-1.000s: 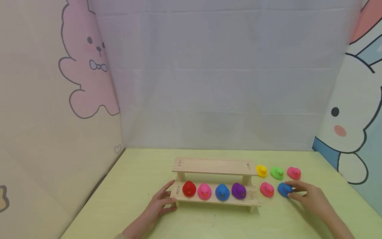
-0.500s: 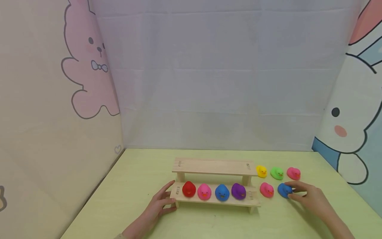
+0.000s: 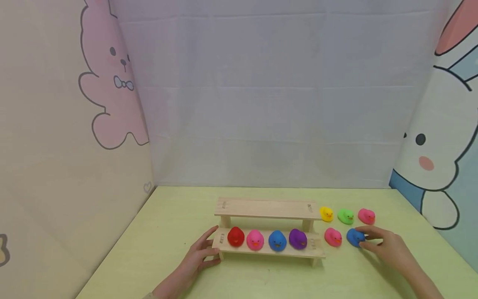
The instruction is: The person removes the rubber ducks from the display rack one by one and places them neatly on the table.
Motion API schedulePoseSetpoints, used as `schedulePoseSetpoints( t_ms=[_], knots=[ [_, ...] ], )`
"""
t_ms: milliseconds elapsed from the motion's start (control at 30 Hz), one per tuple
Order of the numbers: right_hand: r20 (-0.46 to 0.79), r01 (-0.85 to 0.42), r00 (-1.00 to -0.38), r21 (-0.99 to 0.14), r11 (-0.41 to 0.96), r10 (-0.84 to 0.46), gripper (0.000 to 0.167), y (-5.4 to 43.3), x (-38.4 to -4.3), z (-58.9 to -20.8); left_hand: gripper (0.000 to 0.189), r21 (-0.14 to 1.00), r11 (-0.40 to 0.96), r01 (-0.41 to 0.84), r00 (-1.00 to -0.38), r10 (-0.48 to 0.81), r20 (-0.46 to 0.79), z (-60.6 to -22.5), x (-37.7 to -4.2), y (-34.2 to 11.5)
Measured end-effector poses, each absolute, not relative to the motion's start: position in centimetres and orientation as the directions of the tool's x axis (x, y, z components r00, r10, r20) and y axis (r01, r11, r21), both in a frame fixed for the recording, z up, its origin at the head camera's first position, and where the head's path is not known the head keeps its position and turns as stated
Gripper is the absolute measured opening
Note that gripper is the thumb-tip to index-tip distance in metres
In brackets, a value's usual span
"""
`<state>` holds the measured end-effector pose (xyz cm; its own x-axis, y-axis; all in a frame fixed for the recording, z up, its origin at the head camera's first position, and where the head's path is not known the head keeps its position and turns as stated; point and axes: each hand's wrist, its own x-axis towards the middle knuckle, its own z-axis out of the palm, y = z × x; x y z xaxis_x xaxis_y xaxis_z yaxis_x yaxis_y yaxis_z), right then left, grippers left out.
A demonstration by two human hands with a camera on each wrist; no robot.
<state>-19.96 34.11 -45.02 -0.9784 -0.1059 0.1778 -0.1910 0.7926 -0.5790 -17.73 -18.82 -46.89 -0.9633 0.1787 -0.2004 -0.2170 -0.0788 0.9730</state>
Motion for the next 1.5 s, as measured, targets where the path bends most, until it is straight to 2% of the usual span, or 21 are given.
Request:
schedulePoseSetpoints(
  t_ms=[800, 1367, 1500],
  knots=[
    [0.183, -0.197, -0.977, -0.576, 0.793, -0.11, 0.035, 34.0, -19.9, -45.0, 0.076, 0.975, -0.079, -0.209, -0.964, 0.184, -0.192, -47.2, -17.9, -18.8],
    [0.229, -0.217, -0.968, -0.532, 0.818, -0.107, 0.056, 32.6, -19.9, -42.8, 0.076, 0.972, -0.083, -0.22, -0.96, 0.195, -0.201, -47.4, -18.1, -18.9],
    [0.301, -0.27, -0.946, -0.514, 0.814, -0.123, 0.056, 31.3, -19.6, -41.7, 0.076, 0.973, -0.081, -0.217, -0.96, 0.199, -0.198, -47.4, -18.2, -18.9]
  ],
)
